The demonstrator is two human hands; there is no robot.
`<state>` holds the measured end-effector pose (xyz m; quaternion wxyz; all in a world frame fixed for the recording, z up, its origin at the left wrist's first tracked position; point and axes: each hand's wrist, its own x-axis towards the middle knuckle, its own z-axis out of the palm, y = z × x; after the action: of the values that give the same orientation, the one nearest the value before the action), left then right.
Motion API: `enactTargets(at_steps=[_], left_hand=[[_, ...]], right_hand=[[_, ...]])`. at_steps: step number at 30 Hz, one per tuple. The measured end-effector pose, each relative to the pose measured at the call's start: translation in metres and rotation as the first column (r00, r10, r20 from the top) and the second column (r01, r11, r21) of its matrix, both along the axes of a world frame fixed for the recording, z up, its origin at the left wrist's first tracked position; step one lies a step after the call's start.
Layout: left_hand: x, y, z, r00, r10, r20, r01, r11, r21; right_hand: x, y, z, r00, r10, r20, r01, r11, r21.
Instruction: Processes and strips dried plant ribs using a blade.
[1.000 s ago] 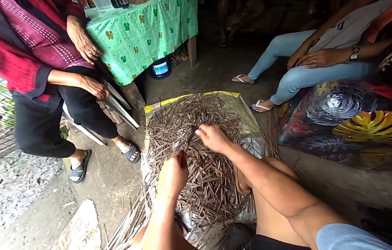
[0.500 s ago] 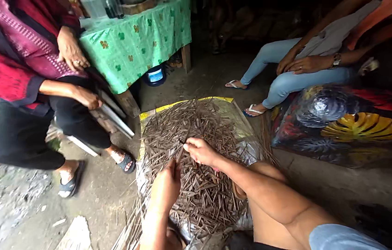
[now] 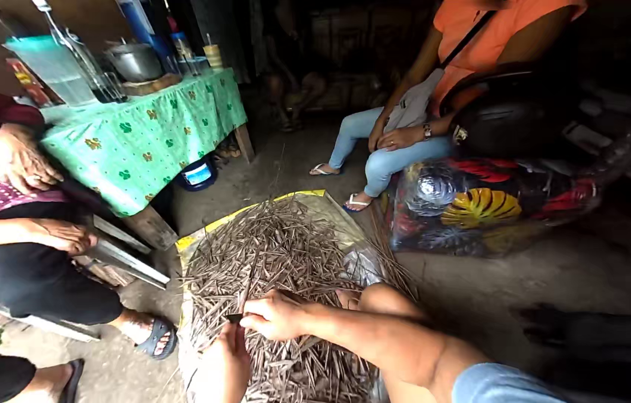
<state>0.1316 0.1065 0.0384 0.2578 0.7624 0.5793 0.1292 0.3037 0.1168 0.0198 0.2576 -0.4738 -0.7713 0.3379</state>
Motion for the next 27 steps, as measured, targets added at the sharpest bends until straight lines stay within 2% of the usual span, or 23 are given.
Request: enactTargets(at_steps=[4,7,11,17,20,24,27], left_hand=[[0.000,0.001,-0.001,1.000,0.004,0.000,-0.004,1.000,-0.024],[-0.004,0.001,-0.004,0.998,-0.010,0.057,0.011,1.000,-0.015],[-0.006,0.003,-0.005,0.999,0.012,0.043,-0.011,0.999,-0.032],[0.000,-0.001,0.008,0.999,0.029,0.026,-0.027,0.996,-0.082],[-0.004,-0.004,0.009,0.998,-0.001,0.069,0.008,0.994,-0.106],[-0.007,-0.006,0.006,0.993,-0.025,0.114,0.041,0.990,-0.138],[-0.012,-0.009,0.011,0.995,-0.003,0.101,0.014,0.994,-0.105]], right_hand=[[0.003,0.003,-0.002,0.999,0.031,0.022,-0.031,0.999,0.027],[0.008,0.007,-0.007,0.998,0.043,0.043,-0.047,0.995,0.085],[0.004,0.011,-0.013,0.993,-0.051,0.111,0.042,0.996,0.082],[0.007,0.017,0.003,0.973,-0.228,0.035,0.227,0.974,0.024],[0.033,0.039,0.006,0.909,-0.413,0.057,0.414,0.910,-0.004],[0.050,0.047,0.010,0.789,-0.613,0.030,0.611,0.790,0.052],[0.060,0.044,0.015,0.720,-0.693,-0.041,0.693,0.721,-0.011]])
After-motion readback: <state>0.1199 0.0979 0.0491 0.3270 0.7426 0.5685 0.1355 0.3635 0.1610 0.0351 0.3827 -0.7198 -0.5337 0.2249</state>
